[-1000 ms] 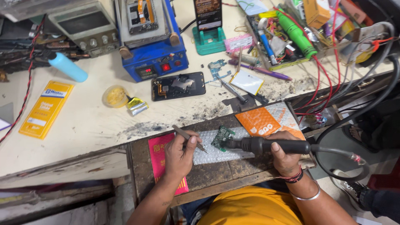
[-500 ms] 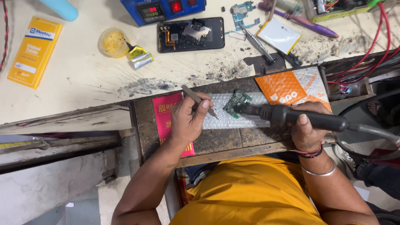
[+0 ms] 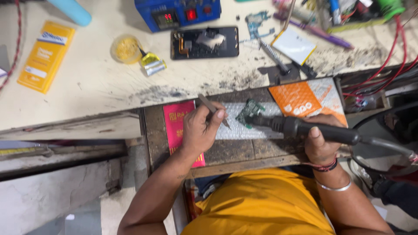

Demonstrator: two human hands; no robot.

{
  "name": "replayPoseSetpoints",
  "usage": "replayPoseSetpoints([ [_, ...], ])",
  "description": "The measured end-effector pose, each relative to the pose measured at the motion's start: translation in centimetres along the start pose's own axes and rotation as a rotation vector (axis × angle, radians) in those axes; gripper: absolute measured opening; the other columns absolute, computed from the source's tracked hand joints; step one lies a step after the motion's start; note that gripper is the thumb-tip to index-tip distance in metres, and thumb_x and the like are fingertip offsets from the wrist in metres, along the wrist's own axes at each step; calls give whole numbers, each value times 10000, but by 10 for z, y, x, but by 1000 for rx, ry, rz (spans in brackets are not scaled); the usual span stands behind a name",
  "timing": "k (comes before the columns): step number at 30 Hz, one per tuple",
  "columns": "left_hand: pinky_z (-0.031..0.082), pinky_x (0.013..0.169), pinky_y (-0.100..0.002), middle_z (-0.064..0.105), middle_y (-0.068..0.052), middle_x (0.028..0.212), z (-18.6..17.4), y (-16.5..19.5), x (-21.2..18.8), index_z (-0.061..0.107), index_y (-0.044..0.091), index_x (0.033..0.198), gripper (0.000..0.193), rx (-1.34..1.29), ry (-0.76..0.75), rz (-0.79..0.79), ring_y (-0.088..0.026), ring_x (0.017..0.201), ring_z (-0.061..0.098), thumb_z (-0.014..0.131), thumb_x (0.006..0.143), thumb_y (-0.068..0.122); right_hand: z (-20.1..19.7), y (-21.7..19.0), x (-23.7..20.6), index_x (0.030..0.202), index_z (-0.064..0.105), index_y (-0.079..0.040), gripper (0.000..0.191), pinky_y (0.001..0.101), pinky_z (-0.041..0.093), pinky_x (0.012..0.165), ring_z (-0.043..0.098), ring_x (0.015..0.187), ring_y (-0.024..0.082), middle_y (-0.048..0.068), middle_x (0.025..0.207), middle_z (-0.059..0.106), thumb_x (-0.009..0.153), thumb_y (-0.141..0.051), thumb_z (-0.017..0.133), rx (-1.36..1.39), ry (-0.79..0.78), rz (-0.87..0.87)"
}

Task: The person solders a small green circuit board resting on bubble wrap on a workbench, holding the board steady with tweezers in one hand while applying a green-handled soldering iron with the other. Later they switch to a hot air gun, directing heated air at the board while continuing to work on it with the tweezers.

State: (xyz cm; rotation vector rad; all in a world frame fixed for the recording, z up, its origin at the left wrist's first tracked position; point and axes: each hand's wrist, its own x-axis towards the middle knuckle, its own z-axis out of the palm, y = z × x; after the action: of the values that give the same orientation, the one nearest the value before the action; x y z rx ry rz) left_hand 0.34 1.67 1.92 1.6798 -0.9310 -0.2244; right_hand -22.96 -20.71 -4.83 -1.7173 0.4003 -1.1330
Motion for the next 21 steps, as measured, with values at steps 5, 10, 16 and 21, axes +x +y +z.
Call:
replayPoseSetpoints([
  [5,590,694,-305,766,-62,865,3,-6,2,670,54,1033,254,-16,4,22,-172,804,780,638,1042,306,5,1,4,1027,663,31,441,246,481,638,592,632,109,74,829,656,1011,-409,695,-4,26,25],
  [10,587,685,-301,772,-59,855,4,-12,5,679,54,1020,256,-18,-4,9,-171,802,782,636,1032,305,8,7,5,1027,669,29,409,256,468,636,575,605,100,64,841,641,992,-377,705,42,13,49],
  [16,563,642,-306,753,-51,811,6,-11,9,684,62,998,252,-15,-29,-32,-171,736,758,635,1026,308,13,14,11,1028,653,22,387,247,456,589,564,574,92,65,840,639,991,-358,711,81,75,47],
  [21,566,649,-310,742,-59,811,7,-9,8,686,65,1009,229,15,-12,7,-178,743,761,641,1026,288,7,10,10,1037,663,28,422,254,474,644,581,659,120,74,843,645,1016,-392,691,-58,51,0],
])
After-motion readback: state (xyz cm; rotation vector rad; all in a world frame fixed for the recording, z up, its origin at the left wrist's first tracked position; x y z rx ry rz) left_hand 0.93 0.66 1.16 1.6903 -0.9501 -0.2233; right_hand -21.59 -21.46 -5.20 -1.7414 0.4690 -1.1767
